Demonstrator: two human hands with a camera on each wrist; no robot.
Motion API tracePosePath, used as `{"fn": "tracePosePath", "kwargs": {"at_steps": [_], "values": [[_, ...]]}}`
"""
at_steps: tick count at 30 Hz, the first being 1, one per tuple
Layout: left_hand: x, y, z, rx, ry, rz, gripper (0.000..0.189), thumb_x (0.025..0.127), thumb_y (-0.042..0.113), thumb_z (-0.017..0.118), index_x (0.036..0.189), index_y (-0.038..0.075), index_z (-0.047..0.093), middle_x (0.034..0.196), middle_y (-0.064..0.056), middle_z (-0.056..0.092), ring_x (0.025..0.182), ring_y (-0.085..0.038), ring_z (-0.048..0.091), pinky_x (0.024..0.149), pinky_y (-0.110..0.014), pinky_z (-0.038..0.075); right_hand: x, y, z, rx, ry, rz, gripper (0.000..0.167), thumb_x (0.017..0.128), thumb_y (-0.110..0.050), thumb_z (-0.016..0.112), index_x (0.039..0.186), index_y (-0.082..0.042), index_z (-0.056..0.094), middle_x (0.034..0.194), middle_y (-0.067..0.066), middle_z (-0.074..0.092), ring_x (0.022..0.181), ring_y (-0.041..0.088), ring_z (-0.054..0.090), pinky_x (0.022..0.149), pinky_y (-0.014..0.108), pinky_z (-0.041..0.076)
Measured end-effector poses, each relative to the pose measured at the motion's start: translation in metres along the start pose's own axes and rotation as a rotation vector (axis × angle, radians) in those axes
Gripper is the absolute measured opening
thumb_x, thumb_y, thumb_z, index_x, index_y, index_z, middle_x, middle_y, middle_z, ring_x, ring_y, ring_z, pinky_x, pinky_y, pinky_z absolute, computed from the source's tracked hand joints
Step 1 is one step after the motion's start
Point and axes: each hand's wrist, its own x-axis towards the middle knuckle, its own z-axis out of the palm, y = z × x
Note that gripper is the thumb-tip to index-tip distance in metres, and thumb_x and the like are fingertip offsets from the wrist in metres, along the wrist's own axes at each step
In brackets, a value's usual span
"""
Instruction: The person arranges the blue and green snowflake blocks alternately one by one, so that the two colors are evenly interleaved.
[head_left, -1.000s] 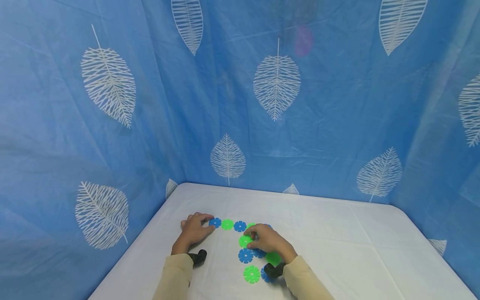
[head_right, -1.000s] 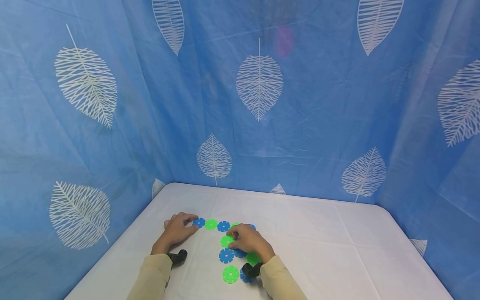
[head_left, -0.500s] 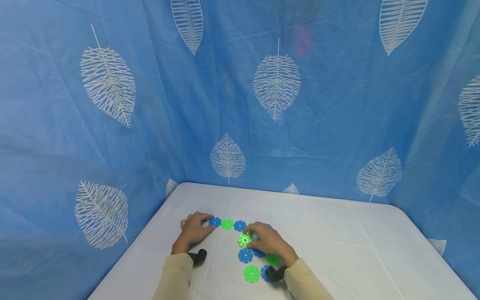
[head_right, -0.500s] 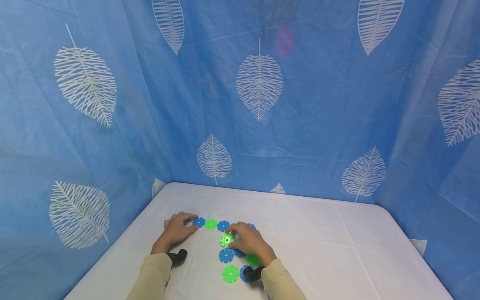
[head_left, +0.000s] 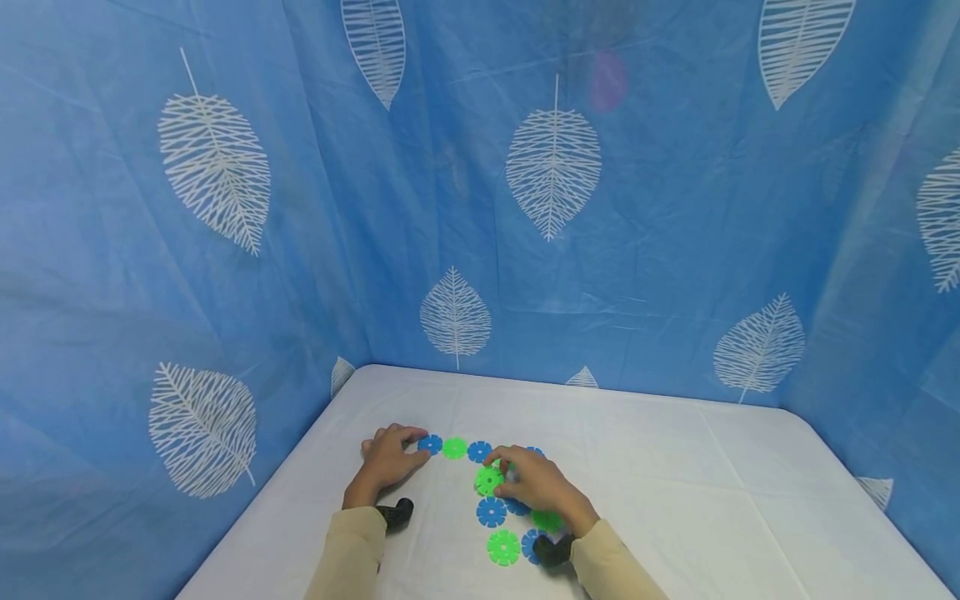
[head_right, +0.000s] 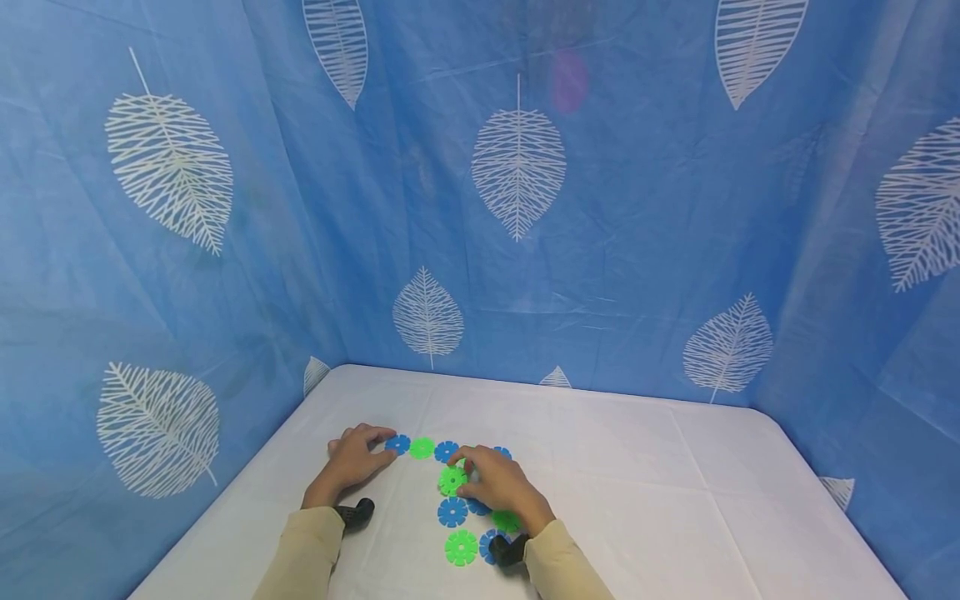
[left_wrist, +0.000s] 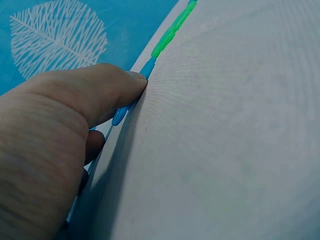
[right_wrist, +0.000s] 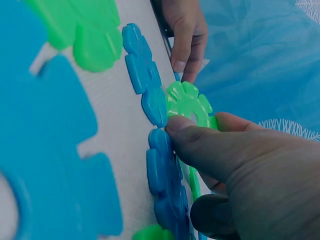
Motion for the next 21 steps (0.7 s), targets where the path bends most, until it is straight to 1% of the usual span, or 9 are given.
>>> {"fn": "tracePosePath", "kwargs": {"at_steps": [6, 12, 18, 21], "values": [[0.0002, 0.0006, -0.0004, 0.002, 0.003, 0.008, 0.036, 0.084, 0.038, 0.076, 0.12, 0.031, 0.072, 0.117, 0.0, 0.065, 0.111, -0.023, 0.051, 0.091, -0.049, 0.025, -0.0003, -0.0006, -0.001, -0.002, -0.005, -0.014, 0.04, 0.089, -0.029, 0.077, 0.125, -0.033, 0.061, 0.1, -0.009, 0.063, 0.081, 0.006, 0.053, 0.07, 0.029, 0.044], [-0.0015, 0.0011, -0.0009, -0.008, 0.006, 0.022, 0.036, 0.084, 0.037, 0.077, 0.119, 0.029, 0.072, 0.114, 0.0, 0.065, 0.108, -0.022, 0.051, 0.09, -0.049, 0.025, -0.0012, -0.0003, -0.0019, 0.03, -0.027, -0.018, 0.039, 0.09, -0.028, 0.075, 0.126, -0.032, 0.061, 0.098, -0.008, 0.062, 0.076, 0.006, 0.052, 0.067, 0.028, 0.043], [-0.0024, 0.0013, -0.0018, -0.001, 0.007, 0.033, 0.037, 0.084, 0.038, 0.076, 0.12, 0.028, 0.072, 0.115, -0.001, 0.065, 0.108, -0.023, 0.052, 0.089, -0.049, 0.026, -0.0035, -0.0003, -0.0045, 0.062, -0.028, -0.015, 0.037, 0.091, -0.025, 0.074, 0.125, -0.031, 0.061, 0.098, -0.008, 0.065, 0.077, 0.005, 0.053, 0.071, 0.029, 0.044], [-0.0025, 0.002, -0.0024, -0.007, 0.0, 0.025, 0.037, 0.084, 0.038, 0.076, 0.12, 0.028, 0.072, 0.116, -0.001, 0.065, 0.109, -0.023, 0.051, 0.09, -0.049, 0.025, -0.0036, -0.0018, -0.0063, 0.088, -0.022, -0.038, 0.034, 0.093, -0.02, 0.071, 0.124, -0.029, 0.062, 0.096, -0.007, 0.065, 0.074, 0.006, 0.052, 0.072, 0.029, 0.043]]}}
